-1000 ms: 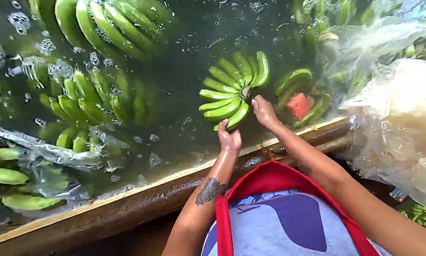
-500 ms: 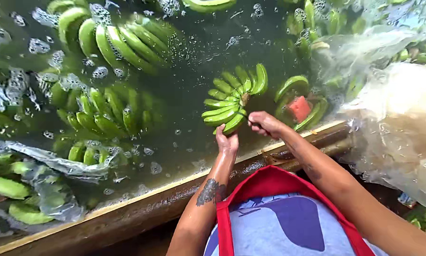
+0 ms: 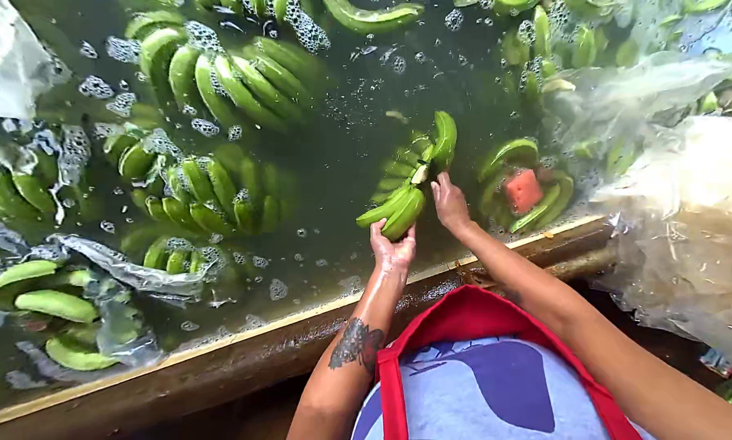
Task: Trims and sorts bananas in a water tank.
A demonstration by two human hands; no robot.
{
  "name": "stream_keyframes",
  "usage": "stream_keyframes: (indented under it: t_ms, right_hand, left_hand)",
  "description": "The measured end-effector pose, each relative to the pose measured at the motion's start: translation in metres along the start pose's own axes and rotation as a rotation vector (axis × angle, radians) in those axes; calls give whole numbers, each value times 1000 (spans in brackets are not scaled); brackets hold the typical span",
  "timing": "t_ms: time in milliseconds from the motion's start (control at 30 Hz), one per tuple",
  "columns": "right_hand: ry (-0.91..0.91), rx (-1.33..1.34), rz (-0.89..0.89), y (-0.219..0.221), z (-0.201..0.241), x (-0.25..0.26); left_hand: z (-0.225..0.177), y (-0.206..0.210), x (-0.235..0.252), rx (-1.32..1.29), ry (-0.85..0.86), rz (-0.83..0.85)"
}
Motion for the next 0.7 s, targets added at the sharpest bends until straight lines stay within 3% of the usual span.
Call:
stream_keyframes:
  t_ms: [67, 167, 267, 333, 400, 467, 567, 633, 700]
  right_hand:
    - [-5, 17, 131, -8, -5, 2]
    - [-31, -93, 7, -8, -2, 3]
    - [-14, 162, 108, 15, -8, -2]
    - [-44, 129, 136, 7, -17, 2]
    - [-58, 59, 46, 9, -21, 0]
    - [-19, 327, 215, 20, -19, -4]
    - [85, 926, 741, 21, -25, -22]
    - [109, 1011, 811, 25, -47, -27]
    - [146, 1046, 743, 33, -64, -30]
  left_hand:
    - [-2, 0, -4, 12, 9, 5]
    - [3, 2, -11, 13, 18, -9]
    - [-1, 3, -9, 10, 26, 13]
    - [-2, 4, -15, 17, 25, 19]
    - [1, 2, -15, 24, 32, 21]
    - [0, 0, 2, 64, 43, 103]
    - [-12, -15, 33, 160, 43, 253]
    - [-12, -23, 37, 198, 52, 298]
    - [-14, -23, 39, 222, 58, 337]
Point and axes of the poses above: each hand's wrist, its own x-axis towards the middle knuckle, its own y-axis out of the palm, z = x × y, the point moved 5 cm from there along x, towards the middle knuckle, and after that the axes turned 15 degrees about -x, right-handed, at the moved point
